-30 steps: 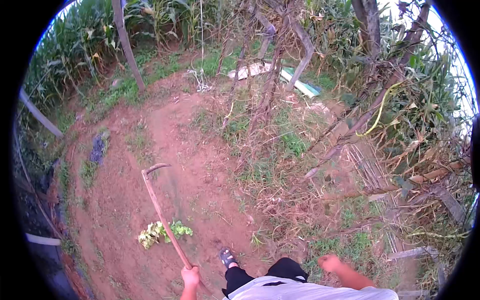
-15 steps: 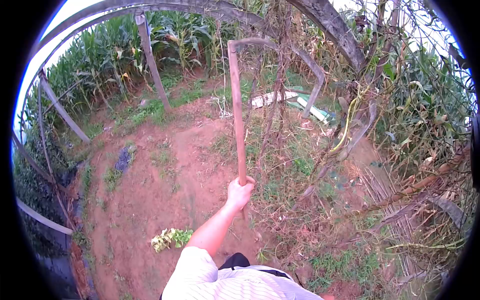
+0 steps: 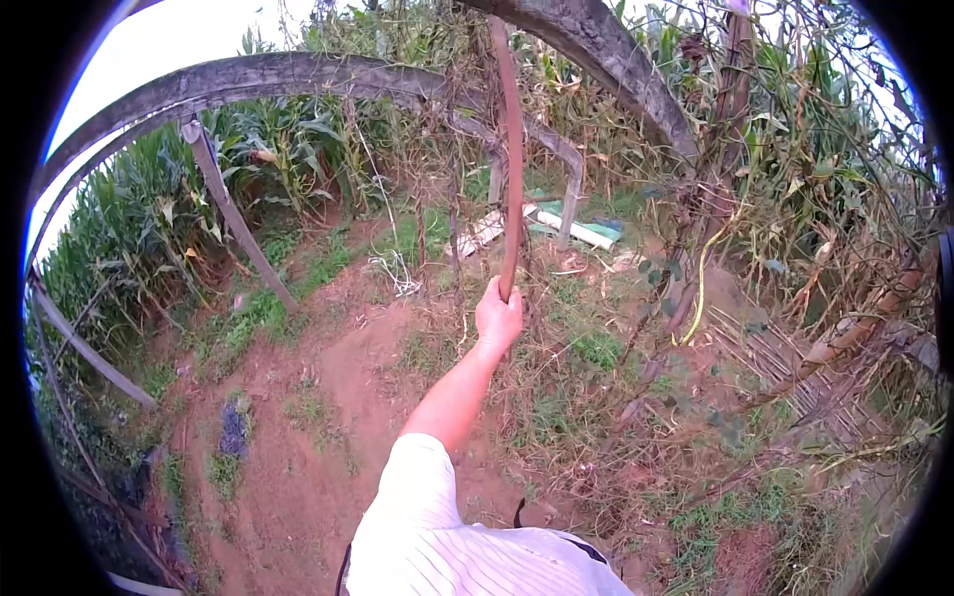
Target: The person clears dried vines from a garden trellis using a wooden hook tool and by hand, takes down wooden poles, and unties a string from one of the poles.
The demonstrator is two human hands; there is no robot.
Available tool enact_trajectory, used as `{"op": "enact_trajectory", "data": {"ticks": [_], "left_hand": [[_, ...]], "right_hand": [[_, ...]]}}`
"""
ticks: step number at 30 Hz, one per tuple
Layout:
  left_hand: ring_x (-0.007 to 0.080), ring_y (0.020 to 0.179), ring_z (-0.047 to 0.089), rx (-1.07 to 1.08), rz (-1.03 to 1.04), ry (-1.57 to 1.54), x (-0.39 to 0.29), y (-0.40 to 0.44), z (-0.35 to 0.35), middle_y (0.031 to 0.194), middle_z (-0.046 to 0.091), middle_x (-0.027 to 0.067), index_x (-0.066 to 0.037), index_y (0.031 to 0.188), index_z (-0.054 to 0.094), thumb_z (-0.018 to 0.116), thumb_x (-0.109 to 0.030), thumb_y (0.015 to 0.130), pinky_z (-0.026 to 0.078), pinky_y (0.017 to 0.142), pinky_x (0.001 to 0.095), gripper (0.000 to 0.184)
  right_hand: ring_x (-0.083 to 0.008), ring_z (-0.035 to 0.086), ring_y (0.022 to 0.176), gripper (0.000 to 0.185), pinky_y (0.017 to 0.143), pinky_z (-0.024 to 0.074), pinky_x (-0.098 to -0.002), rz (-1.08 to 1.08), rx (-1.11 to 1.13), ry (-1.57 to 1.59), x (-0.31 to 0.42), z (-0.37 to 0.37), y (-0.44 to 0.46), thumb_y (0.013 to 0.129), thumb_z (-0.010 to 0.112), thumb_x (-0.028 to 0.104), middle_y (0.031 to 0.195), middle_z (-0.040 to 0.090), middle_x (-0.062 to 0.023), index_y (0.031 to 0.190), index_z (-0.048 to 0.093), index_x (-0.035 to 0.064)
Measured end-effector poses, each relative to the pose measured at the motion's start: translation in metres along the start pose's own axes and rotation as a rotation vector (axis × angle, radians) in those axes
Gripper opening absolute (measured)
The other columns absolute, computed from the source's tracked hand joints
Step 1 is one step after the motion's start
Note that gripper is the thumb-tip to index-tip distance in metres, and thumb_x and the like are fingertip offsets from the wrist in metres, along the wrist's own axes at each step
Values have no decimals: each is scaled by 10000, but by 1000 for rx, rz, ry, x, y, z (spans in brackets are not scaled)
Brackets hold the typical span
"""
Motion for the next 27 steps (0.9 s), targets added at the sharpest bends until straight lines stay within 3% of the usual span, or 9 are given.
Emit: {"op": "enact_trajectory", "data": {"ticks": [7,12,13,17,20,22,23,26,27], "left_hand": [[399,939,652,36,-88,171,17,122,5,985,690,176,-102,1139,560,601,-331,922,499,812,495,318],[412,990,635,-4,-4,136,123,99,54,1035,664,239,-26,1077,564,632,-299,908,486,833,486,328],[397,946,640,138,-160,1,109,88,55,1010,659,237,18,1054,568,653,-262,897,477,816,471,333],[348,975,629,187,-61,-35,128,86,79,1083,654,195,21,1255,533,652,-151,825,470,885,426,478],[317,1018,610,152,-8,-113,145,73,71,1164,618,182,20,1338,486,608,-94,782,453,932,398,580],[325,1009,602,154,-46,-16,171,52,68,1165,600,194,27,1356,460,589,-61,782,445,942,394,594],[305,985,603,175,-67,1,177,36,66,1159,597,186,29,1358,452,576,-45,789,457,910,386,587],[208,857,607,375,-356,-197,221,-46,83,1117,591,146,29,1341,451,547,-11,815,498,770,341,536],[154,725,579,477,-489,-377,256,-86,108,1017,587,117,32,1280,477,545,-3,839,490,612,295,448]], "right_hand": [[-300,559,799,219,583,433,-405,77,-81,185,-47,57,-47,851,506,235,936,596,-135,985,555,68],[-319,538,790,203,553,414,-418,142,-95,337,-138,115,-107,836,489,232,924,576,-140,962,539,80],[-323,534,788,200,547,410,-421,143,-78,338,-169,137,-123,833,486,231,922,573,-141,957,536,82],[-339,517,781,187,523,395,-431,-210,171,116,-235,189,-152,822,473,229,912,557,-145,939,523,92],[-325,630,930,347,601,501,-415,-153,394,1249,-277,169,-120,817,539,293,1099,648,-141,1107,608,115],[-324,512,709,269,500,361,-438,201,-228,-470,-258,103,-127,796,519,219,881,563,-141,1026,530,81],[-309,551,702,290,514,403,-424,289,-361,-447,-241,81,-130,819,530,202,902,597,-150,1071,548,61],[-266,667,681,357,555,529,-385,-10,-717,783,-183,28,-123,887,562,152,965,700,-176,1207,604,1],[-238,682,746,373,623,555,-344,5,-801,630,-103,9,-174,880,615,149,989,707,-155,1216,609,-14]]}}
Point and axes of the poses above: each hand's wrist, its own y-axis towards the middle knuckle, its own z-axis out of the palm, x = y × z, the point moved 10 cm from there along y, towards the middle knuckle
